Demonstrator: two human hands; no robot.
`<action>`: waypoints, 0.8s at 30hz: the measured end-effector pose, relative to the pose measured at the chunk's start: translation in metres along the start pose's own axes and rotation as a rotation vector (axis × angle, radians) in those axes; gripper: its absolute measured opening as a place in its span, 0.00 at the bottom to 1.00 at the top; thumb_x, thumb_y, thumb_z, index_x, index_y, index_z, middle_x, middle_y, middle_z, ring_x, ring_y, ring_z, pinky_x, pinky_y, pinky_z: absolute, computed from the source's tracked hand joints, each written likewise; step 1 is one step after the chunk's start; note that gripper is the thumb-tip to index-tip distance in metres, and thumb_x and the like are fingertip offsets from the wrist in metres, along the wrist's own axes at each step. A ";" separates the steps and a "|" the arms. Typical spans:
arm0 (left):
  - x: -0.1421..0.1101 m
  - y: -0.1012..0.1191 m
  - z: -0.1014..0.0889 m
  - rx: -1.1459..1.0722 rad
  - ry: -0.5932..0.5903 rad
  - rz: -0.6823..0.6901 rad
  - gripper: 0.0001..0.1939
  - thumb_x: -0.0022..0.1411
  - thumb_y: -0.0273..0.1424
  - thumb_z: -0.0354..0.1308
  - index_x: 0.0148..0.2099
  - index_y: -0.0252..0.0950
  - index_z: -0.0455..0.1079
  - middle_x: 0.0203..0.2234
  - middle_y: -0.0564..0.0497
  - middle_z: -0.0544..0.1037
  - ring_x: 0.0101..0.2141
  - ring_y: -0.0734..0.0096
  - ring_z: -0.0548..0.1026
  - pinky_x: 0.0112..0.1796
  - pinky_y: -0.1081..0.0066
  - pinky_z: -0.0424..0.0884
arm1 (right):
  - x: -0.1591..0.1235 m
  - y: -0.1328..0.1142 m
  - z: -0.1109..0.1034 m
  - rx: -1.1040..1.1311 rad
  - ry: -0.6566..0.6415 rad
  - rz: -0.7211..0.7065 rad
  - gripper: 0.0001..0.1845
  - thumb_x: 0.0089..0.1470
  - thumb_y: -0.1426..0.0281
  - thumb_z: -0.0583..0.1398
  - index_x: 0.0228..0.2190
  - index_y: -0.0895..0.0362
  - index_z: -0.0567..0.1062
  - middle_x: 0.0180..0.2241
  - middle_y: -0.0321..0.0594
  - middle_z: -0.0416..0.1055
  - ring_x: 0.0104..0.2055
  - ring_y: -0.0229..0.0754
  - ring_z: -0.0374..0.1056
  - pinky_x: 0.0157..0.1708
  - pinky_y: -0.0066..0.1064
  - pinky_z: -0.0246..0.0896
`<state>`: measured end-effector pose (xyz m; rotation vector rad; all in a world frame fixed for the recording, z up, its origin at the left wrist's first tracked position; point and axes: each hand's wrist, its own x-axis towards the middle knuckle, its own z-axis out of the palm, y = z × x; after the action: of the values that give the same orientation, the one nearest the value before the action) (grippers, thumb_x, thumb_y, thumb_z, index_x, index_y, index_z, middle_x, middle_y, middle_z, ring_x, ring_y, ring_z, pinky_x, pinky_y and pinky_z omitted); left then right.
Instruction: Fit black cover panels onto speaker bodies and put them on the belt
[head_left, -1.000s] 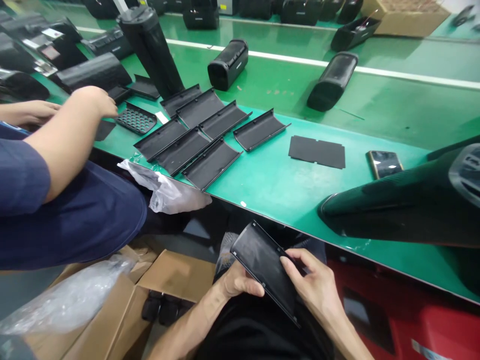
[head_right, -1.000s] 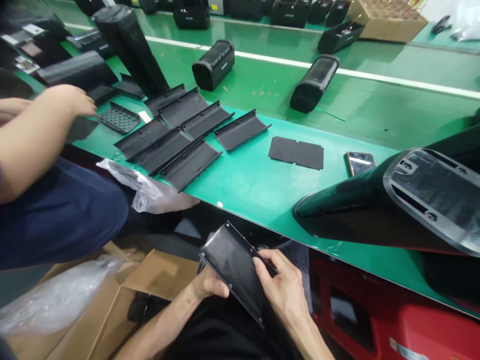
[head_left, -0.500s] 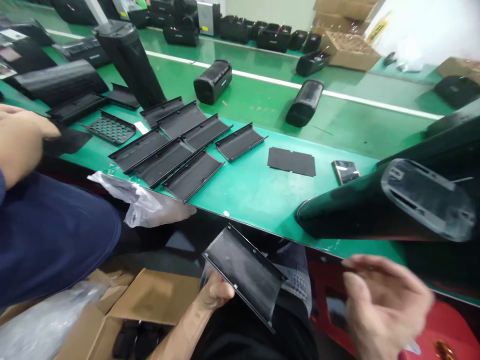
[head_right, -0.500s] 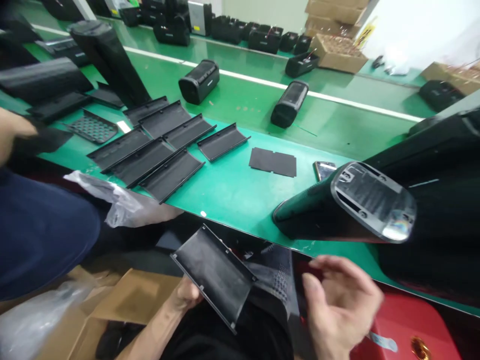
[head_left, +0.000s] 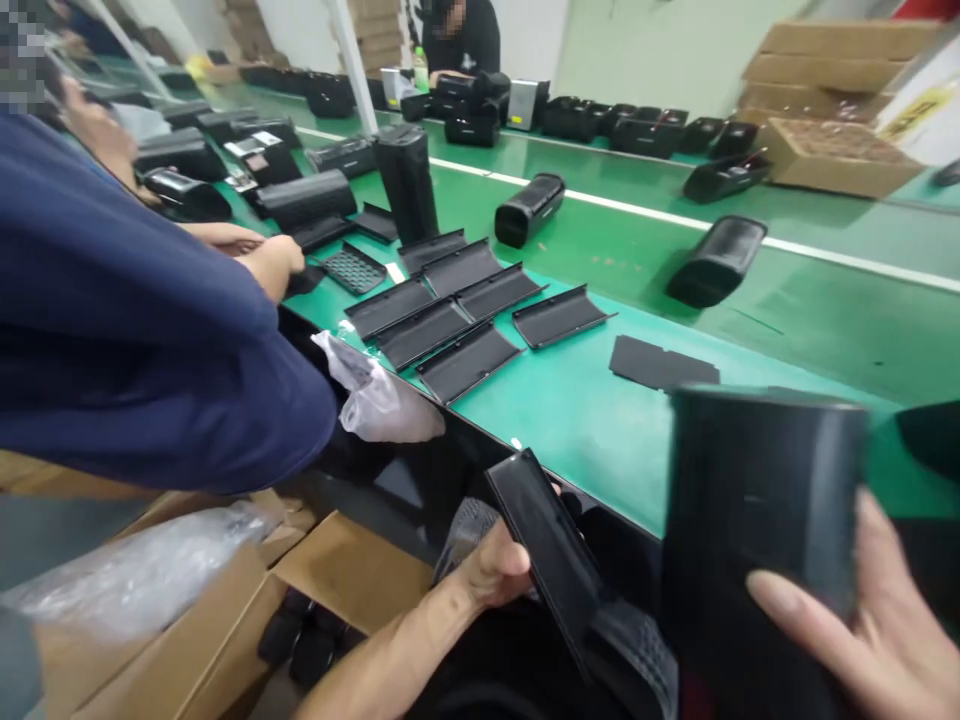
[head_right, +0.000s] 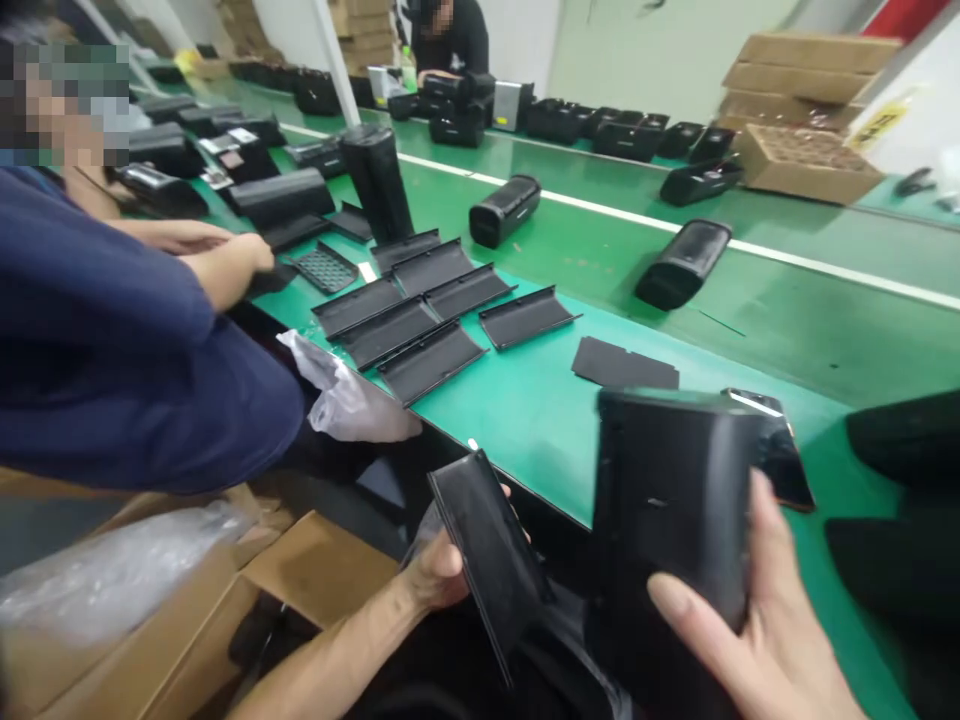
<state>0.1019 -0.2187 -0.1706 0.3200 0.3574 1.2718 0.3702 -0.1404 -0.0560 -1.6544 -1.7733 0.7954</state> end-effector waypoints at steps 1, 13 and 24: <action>0.002 -0.002 0.004 0.015 -0.010 0.000 0.44 0.44 0.42 0.78 0.63 0.38 0.70 0.51 0.39 0.81 0.52 0.45 0.79 0.50 0.54 0.76 | -0.005 -0.007 0.000 -0.020 -0.117 0.006 0.58 0.51 0.44 0.66 0.74 0.42 0.48 0.73 0.41 0.55 0.70 0.74 0.56 0.63 0.62 0.63; 0.014 -0.011 0.031 0.088 -0.069 0.051 0.42 0.47 0.42 0.75 0.62 0.32 0.70 0.53 0.34 0.79 0.56 0.37 0.76 0.57 0.48 0.70 | -0.020 -0.040 0.047 -0.152 -0.512 0.032 0.54 0.57 0.43 0.61 0.75 0.43 0.43 0.70 0.49 0.61 0.68 0.64 0.64 0.62 0.59 0.63; 0.004 -0.004 0.031 0.125 -0.068 0.031 0.41 0.47 0.41 0.77 0.61 0.34 0.72 0.53 0.36 0.79 0.56 0.39 0.76 0.58 0.48 0.68 | -0.027 -0.010 0.054 -0.211 -0.526 -0.152 0.58 0.55 0.50 0.66 0.75 0.43 0.43 0.69 0.48 0.62 0.63 0.70 0.69 0.52 0.57 0.75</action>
<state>0.1198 -0.2168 -0.1443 0.4755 0.3759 1.2685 0.3243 -0.1696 -0.0844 -1.5009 -2.3841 1.0738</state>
